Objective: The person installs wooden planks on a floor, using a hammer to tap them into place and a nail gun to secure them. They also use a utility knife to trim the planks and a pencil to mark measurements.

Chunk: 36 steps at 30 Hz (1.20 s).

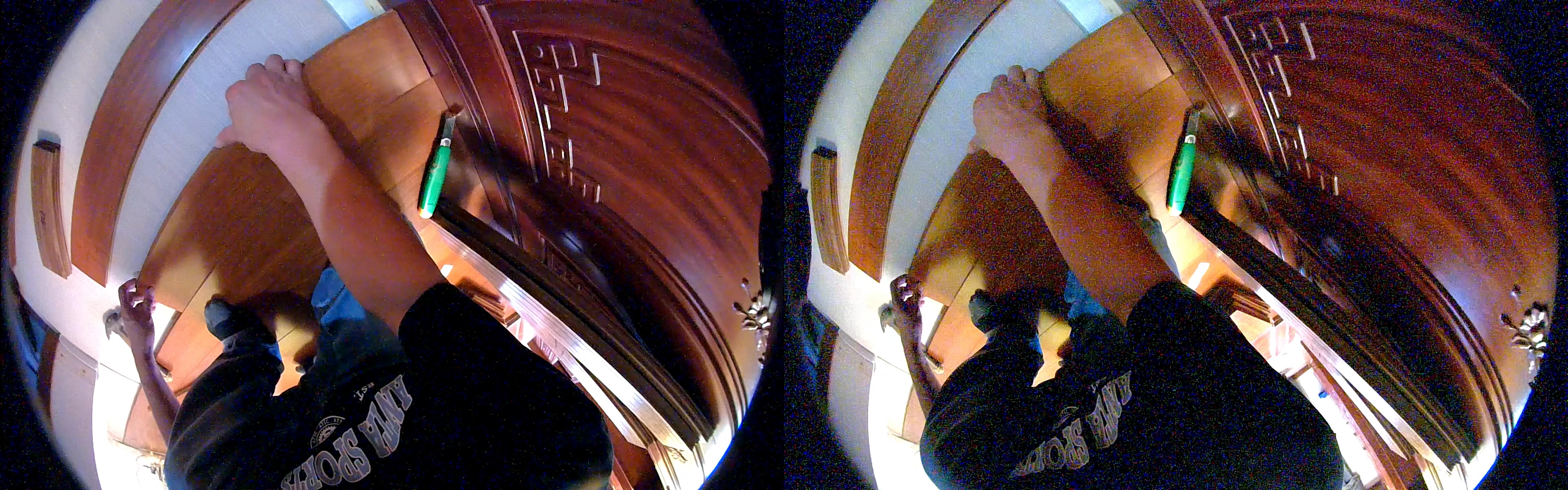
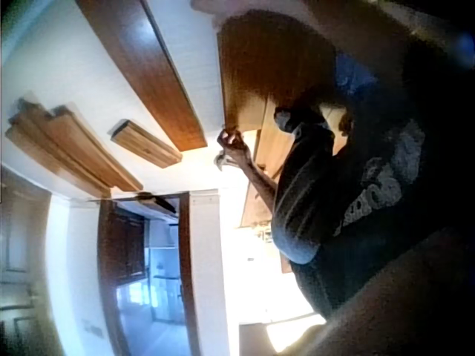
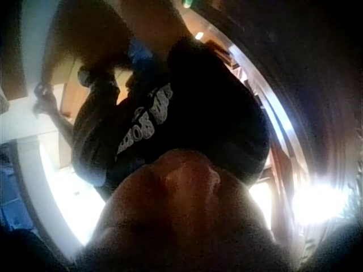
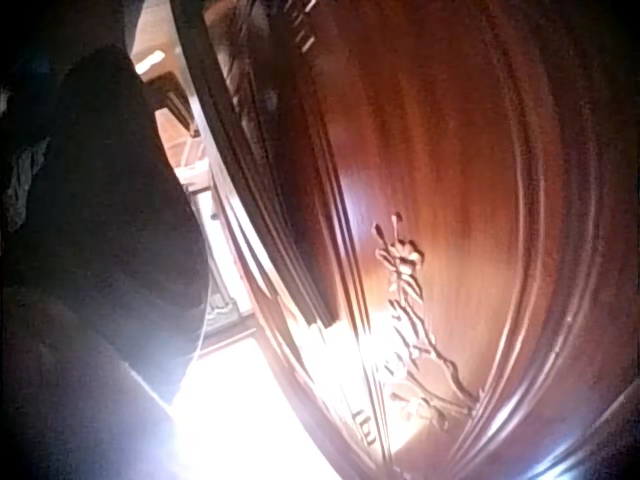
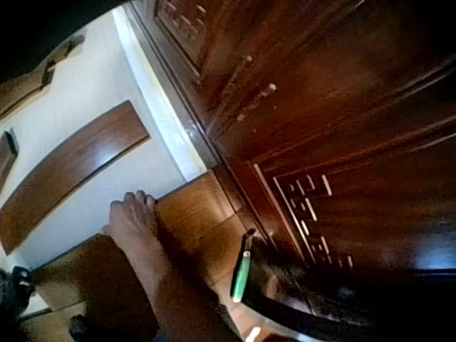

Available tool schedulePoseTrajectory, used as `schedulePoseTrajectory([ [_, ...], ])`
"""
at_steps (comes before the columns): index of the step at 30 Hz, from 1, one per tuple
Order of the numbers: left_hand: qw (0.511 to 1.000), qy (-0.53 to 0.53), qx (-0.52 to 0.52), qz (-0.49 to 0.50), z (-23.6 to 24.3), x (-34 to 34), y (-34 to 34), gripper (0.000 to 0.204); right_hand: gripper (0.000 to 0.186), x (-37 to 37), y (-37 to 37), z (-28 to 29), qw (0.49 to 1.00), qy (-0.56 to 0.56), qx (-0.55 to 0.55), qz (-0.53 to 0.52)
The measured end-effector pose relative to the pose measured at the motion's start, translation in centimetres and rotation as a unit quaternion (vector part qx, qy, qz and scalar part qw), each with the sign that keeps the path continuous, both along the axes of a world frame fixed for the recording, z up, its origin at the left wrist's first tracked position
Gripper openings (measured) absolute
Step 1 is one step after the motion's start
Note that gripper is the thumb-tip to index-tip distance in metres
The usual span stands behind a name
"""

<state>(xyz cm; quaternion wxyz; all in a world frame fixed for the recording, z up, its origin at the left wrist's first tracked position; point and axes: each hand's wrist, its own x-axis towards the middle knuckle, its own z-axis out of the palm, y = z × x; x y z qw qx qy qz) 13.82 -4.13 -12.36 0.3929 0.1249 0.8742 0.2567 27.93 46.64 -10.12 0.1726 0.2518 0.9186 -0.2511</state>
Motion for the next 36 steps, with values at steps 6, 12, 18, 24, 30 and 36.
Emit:
schedulePoseTrajectory([
  [6,1.000,-0.005,-0.028,-0.008,-0.4,-0.4,-0.5,0.040,0.057,0.0,0.0,-0.4,1.000,0.004,-0.011,-0.008],
  [12,0.998,0.000,-0.063,0.013,-0.3,-0.1,0.2,0.047,0.054,-0.2,-0.2,-0.8,1.000,0.000,-0.009,-0.013],
  [18,0.999,0.003,-0.049,-0.020,-0.9,-0.3,-0.4,0.046,0.051,-0.2,-0.2,-1.2,1.000,-0.008,-0.012,-0.016],
  [24,0.999,-0.015,-0.038,0.022,-0.6,0.0,1.1,0.040,0.047,-0.3,-0.1,-1.5,0.999,-0.020,-0.014,-0.020],
  [30,0.987,-0.050,-0.066,0.141,-3.2,0.2,-3.2,0.046,0.046,0.0,-0.1,-0.8,1.000,-0.010,-0.004,-0.005],
  [36,0.944,-0.114,-0.030,0.309,-3.6,1.4,-3.2,0.043,0.048,0.1,0.5,-0.8,1.000,-0.014,-0.019,0.001],
])
